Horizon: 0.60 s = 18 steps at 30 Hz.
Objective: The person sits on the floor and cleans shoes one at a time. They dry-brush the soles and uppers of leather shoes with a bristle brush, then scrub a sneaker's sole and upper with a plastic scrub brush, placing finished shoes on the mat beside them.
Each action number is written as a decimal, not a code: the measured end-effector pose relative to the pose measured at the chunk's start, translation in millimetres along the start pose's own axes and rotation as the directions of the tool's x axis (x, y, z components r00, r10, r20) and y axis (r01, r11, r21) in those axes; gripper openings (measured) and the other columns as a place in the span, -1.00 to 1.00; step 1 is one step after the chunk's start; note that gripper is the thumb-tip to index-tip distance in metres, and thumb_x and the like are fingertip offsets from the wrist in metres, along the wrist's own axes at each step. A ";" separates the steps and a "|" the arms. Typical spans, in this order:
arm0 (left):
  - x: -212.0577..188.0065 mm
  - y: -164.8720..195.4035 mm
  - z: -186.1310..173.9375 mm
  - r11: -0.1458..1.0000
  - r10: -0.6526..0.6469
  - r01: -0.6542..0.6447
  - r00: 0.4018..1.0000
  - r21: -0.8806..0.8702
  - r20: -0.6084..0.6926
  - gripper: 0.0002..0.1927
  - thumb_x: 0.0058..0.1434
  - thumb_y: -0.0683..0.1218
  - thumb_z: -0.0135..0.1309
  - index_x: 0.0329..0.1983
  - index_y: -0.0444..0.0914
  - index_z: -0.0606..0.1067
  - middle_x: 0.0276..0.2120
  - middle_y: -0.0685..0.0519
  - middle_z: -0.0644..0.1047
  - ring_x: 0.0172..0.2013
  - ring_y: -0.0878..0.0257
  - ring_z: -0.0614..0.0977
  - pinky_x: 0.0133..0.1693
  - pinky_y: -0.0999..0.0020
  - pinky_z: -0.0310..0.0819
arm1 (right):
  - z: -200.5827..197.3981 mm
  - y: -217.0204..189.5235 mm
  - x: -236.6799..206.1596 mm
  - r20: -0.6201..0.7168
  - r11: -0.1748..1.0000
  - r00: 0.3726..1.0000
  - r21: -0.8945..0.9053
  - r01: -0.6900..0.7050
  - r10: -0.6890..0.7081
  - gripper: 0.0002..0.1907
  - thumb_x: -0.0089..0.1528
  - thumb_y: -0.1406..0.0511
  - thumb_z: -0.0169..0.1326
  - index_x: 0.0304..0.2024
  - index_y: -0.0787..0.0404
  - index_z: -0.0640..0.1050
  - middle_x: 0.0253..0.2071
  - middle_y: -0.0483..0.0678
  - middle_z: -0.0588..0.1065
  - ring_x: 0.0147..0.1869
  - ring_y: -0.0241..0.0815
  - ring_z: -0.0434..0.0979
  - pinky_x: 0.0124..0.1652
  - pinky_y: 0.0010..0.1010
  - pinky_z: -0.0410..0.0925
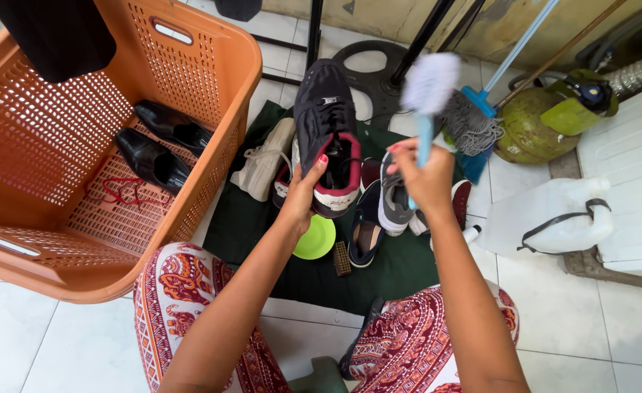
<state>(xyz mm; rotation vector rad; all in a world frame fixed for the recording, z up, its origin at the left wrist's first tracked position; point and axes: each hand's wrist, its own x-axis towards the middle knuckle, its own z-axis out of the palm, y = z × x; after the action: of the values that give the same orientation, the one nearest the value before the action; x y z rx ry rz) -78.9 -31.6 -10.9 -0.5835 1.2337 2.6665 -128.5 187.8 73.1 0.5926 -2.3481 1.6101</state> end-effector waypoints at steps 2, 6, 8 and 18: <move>3.0 -4.3 -3.3 0.999 -0.025 0.027 0.999 0.035 -0.045 0.03 -0.03 0.26 0.20 0.49 -0.13 0.13 0.28 -0.04 0.39 0.22 0.09 0.45 0.08 0.01 0.36 | 1.4 2.2 -1.6 0.056 0.957 0.965 0.121 -0.262 0.257 -0.84 0.28 0.35 0.11 -0.23 0.35 0.63 -0.40 -0.01 0.63 -0.54 -0.46 0.42 -0.52 -0.59 0.21; 11.4 -23.2 -7.9 0.973 0.167 -0.161 0.986 0.162 -0.019 0.03 0.07 0.23 0.29 0.49 -0.26 0.12 0.30 -0.15 0.41 0.27 0.07 0.47 0.23 0.21 0.33 | 19.7 1.1 -11.6 0.320 0.863 0.829 0.062 -0.502 0.459 -0.85 0.15 0.36 0.20 -0.26 0.31 0.66 -0.42 -0.06 0.64 -0.63 -0.43 0.27 -0.60 -0.56 0.12; 13.4 -27.4 -7.8 0.977 0.146 -0.142 0.989 0.157 -0.010 0.03 0.06 0.24 0.28 0.48 -0.26 0.13 0.29 -0.16 0.42 0.26 0.06 0.48 0.21 0.21 0.34 | 33.2 0.0 -17.4 0.317 0.955 0.907 0.011 -0.296 0.277 -0.82 0.11 0.36 0.34 -0.36 0.33 0.61 -0.48 -0.07 0.59 -0.53 -0.43 0.44 -0.50 -0.55 0.30; 10.5 -19.9 -16.4 0.961 -0.148 0.122 0.985 0.249 0.088 0.01 0.01 0.34 0.18 0.49 -0.09 0.15 0.31 -0.06 0.41 0.26 0.05 0.48 0.09 -0.12 0.43 | 44.1 6.3 -23.4 -0.022 0.952 0.952 -0.026 -0.305 0.305 -0.57 0.05 0.31 0.34 -0.07 0.18 0.50 -0.63 -0.15 0.44 -0.56 -0.40 0.46 -0.48 -0.51 0.33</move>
<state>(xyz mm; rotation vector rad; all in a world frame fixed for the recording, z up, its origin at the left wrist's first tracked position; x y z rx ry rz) -78.1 -31.4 -38.7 -0.4642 1.4072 2.3551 -108.9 153.4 42.1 0.2137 -2.5442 1.6891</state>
